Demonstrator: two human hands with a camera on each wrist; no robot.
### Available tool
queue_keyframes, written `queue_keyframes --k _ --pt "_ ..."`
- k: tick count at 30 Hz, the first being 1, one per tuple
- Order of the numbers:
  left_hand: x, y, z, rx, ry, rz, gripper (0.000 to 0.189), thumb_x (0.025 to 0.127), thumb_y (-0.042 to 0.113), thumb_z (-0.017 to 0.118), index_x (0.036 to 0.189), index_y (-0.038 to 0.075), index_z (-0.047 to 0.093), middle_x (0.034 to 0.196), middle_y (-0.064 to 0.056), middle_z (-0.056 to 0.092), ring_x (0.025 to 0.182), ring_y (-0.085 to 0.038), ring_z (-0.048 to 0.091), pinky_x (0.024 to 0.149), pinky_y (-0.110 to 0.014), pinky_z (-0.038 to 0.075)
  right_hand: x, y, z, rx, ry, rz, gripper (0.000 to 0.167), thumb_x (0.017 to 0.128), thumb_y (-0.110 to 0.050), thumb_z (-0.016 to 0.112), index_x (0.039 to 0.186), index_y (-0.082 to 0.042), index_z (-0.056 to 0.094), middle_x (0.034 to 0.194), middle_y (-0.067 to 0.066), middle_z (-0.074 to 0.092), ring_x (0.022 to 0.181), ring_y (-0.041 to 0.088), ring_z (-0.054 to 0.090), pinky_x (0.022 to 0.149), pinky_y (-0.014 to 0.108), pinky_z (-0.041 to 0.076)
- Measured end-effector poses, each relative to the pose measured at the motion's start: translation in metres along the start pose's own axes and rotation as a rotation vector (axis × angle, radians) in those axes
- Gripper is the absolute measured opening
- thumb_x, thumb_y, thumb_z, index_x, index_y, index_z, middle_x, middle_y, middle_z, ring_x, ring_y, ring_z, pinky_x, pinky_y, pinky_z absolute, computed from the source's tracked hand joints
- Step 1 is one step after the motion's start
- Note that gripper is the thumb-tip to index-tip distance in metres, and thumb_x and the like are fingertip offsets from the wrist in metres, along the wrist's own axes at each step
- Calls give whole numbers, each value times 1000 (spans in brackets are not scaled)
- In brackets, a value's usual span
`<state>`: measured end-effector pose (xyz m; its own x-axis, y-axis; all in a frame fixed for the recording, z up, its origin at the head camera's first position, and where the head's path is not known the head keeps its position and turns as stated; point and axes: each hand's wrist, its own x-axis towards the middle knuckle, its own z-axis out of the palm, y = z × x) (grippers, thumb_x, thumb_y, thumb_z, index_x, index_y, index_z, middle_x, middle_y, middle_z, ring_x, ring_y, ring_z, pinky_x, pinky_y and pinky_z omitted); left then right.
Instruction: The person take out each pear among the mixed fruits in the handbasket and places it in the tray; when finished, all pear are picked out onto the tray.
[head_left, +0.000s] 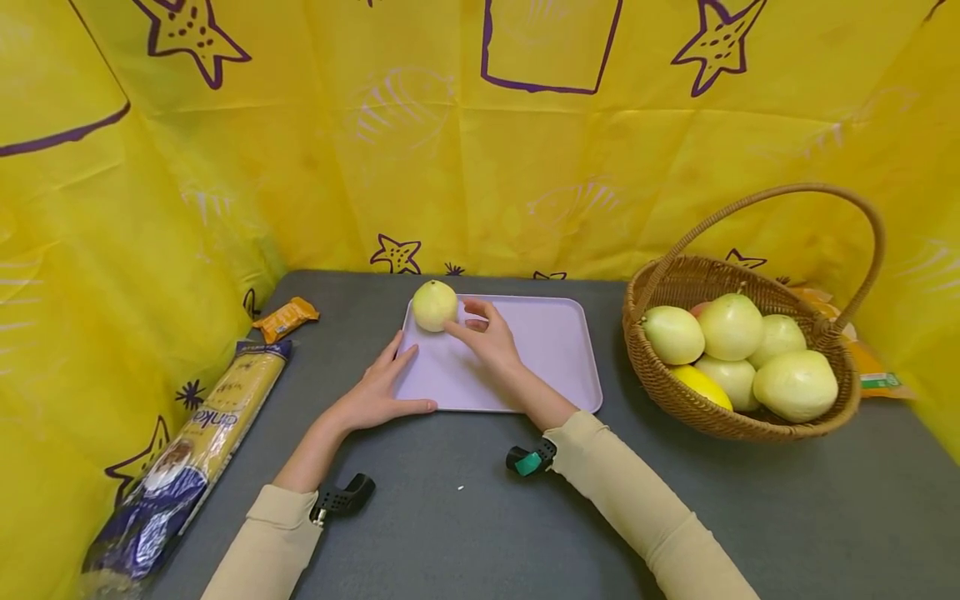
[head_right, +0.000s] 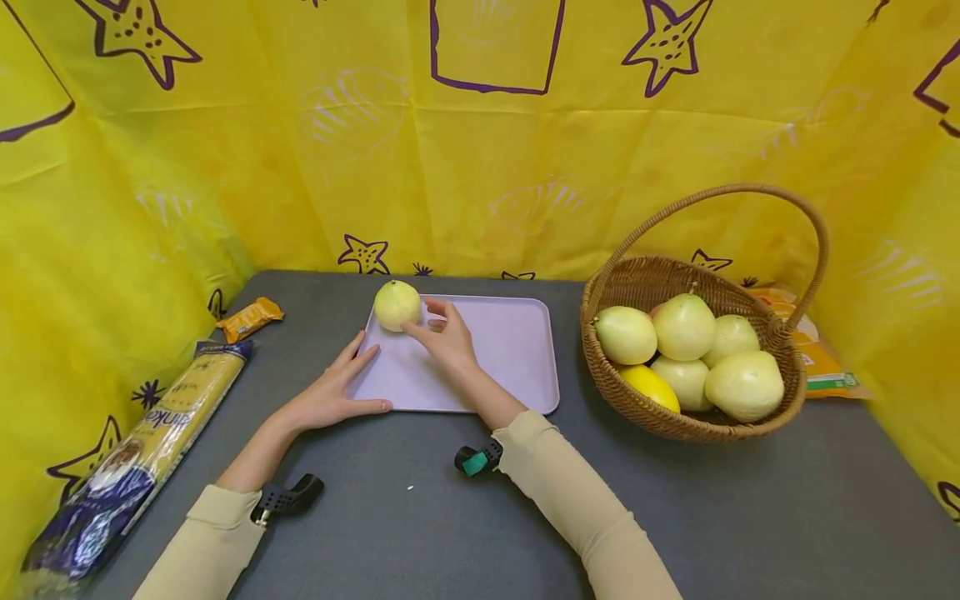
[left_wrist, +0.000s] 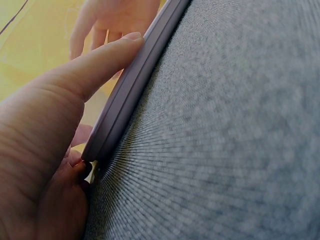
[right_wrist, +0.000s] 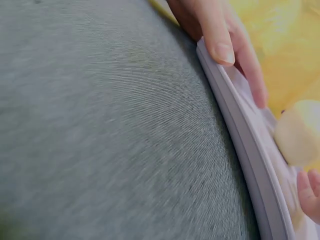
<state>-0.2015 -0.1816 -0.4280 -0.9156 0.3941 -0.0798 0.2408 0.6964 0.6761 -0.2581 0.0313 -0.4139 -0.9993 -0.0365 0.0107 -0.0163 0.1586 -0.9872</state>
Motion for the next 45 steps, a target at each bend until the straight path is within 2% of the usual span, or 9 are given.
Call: queue_keyframes --k 12,16,19,21,25,31,35,39,45 --pt "0 -3 -2 15 15 7 104 78 56 76 155 8 25 163 -13 -6 144 -47 6 106 -70 13 -34 -11 -28 98 -100 -5 43 88 -15 73 127 -2 60 129 17 59 108 24 60 83 29 49" --pt "1 -3 -1 16 13 11 102 78 55 76 155 8 26 163 -14 -6 144 -47 6 106 -69 13 -48 -13 -40 133 -120 -9 40 89 -14 72 125 -1 61 128 19 59 106 23 61 86 33 50" --pt "1 -3 -1 17 12 10 103 78 55 75 155 8 26 163 -14 -6 144 -47 6 107 -69 13 -56 -9 -49 147 -132 -20 39 88 -14 72 123 -1 62 127 20 60 103 21 62 87 32 50" --pt "2 -4 -1 21 11 11 103 79 55 75 155 7 25 162 -15 -6 144 -47 6 106 -70 13 -63 -11 -56 143 -147 -28 38 89 -14 71 123 0 62 127 20 59 104 21 61 86 27 49" --pt "3 -4 -2 17 7 21 102 79 55 75 155 6 25 162 -16 -7 144 -47 5 106 -71 11 -77 -18 -70 128 -177 -52 37 90 -15 70 123 -1 62 125 18 60 106 21 60 89 27 47" --pt "4 -3 -1 17 -8 25 103 79 55 74 155 7 24 162 -15 -8 145 -44 3 106 -71 9 -97 -37 -101 64 -219 -114 34 92 -17 69 123 -5 62 122 5 61 111 22 58 92 33 46" --pt "4 -2 -1 15 -6 31 103 79 54 75 155 6 24 162 -16 -8 145 -45 3 106 -71 10 -110 -52 -127 7 -217 -201 32 92 -13 69 122 -5 62 122 5 61 112 27 58 92 34 47" --pt "4 -2 -1 13 -7 28 103 79 54 75 155 6 24 162 -15 -8 145 -45 3 106 -70 11 -118 -64 -150 -44 -206 -282 31 92 -7 68 122 -4 61 122 6 60 110 25 58 91 30 49" --pt "2 -1 -1 16 -12 19 102 80 54 75 155 7 24 162 -16 -8 144 -45 4 106 -70 11 -121 -75 -187 -209 -154 -350 31 92 -6 67 122 -4 61 117 4 62 105 22 59 88 25 50"
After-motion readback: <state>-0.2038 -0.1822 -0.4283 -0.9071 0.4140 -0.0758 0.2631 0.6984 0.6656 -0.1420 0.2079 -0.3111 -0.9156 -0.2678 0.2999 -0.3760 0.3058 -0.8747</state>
